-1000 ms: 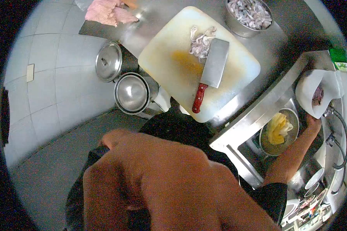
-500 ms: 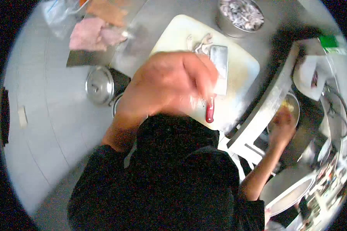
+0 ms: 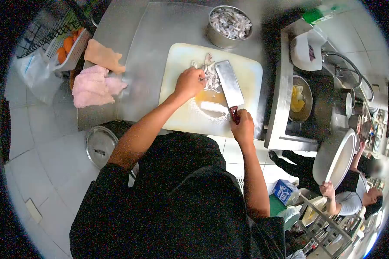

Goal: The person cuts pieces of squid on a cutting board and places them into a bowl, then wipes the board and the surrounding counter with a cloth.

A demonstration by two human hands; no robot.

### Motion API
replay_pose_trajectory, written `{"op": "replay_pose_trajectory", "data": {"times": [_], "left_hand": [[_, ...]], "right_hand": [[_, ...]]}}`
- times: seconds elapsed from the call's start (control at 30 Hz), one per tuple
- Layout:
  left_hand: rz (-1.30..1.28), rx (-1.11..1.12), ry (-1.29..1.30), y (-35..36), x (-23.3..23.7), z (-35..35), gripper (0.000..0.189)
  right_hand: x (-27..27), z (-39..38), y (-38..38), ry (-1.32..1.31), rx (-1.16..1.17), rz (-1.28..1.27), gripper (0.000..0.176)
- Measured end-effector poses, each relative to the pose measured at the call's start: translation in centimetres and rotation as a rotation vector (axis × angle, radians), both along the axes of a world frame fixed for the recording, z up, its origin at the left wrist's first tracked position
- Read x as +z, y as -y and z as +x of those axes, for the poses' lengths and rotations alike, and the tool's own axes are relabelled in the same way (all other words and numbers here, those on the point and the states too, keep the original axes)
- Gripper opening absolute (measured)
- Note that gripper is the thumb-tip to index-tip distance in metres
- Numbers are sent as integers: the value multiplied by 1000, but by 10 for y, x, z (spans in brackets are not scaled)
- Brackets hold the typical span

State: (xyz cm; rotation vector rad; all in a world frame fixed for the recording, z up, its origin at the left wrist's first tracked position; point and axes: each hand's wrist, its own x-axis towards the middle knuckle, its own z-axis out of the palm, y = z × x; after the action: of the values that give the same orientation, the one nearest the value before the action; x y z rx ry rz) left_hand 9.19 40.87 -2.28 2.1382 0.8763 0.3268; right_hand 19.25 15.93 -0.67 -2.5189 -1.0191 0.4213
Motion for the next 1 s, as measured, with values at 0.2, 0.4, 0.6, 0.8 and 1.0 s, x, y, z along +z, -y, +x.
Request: {"op": "replay_pose_trajectory", "data": {"times": [0.2,0.4,0.6,0.8,1.0], "left_hand": [[102,-102,-30,18,-14,8,18],[185,-177,48,17,-28,2,18],[153,-168,63,0,-20,-30,12],[20,3,82,-23,-1,-56,10],[-138,65,146,-54,31,-38,14]], "right_hand": [[31,-6,-8,11,-215,-18,50],[42,-18,27,-181,-348,45,55],[37,-27,50,-298,-425,116,52],[23,-28,60,-433,-490,159,48],[28,-34,52,-509,-517,200,45]]}}
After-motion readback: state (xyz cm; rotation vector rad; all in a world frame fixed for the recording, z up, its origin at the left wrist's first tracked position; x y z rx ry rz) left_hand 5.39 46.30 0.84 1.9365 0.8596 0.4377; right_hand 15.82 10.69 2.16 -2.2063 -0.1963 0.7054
